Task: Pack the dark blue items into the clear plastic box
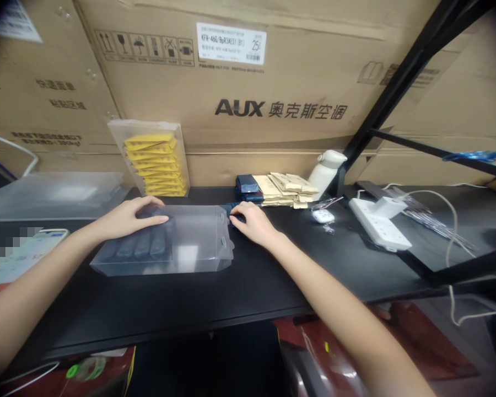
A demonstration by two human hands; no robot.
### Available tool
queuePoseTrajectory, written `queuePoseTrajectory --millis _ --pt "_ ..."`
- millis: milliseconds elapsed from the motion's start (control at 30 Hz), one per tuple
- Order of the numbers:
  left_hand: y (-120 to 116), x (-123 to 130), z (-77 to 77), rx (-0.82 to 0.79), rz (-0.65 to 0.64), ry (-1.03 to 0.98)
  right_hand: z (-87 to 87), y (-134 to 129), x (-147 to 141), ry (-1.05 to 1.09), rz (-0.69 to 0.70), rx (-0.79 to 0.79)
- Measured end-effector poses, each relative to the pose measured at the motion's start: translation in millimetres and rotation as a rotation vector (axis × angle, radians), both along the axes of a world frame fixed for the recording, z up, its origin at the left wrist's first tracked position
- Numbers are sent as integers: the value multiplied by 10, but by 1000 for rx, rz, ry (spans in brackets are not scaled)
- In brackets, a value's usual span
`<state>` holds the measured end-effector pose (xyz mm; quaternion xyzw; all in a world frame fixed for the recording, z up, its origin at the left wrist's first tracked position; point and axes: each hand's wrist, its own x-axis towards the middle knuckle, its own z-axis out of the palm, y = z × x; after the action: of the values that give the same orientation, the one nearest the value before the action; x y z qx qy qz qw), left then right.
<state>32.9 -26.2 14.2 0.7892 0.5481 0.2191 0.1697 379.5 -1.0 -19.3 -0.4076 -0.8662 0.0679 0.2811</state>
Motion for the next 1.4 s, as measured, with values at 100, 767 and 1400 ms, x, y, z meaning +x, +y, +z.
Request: queuePoseTrajectory --millis 100,767,1400 --pt "4 4 0 -2 -2 -1 2 0 -3 -2 4 -3" --pt "-13 14 12 9 2 6 10 -9 -5 -19 5 -5" --pt "-5 14 10 12 2 4 10 -14 -3 -27 5 -4"
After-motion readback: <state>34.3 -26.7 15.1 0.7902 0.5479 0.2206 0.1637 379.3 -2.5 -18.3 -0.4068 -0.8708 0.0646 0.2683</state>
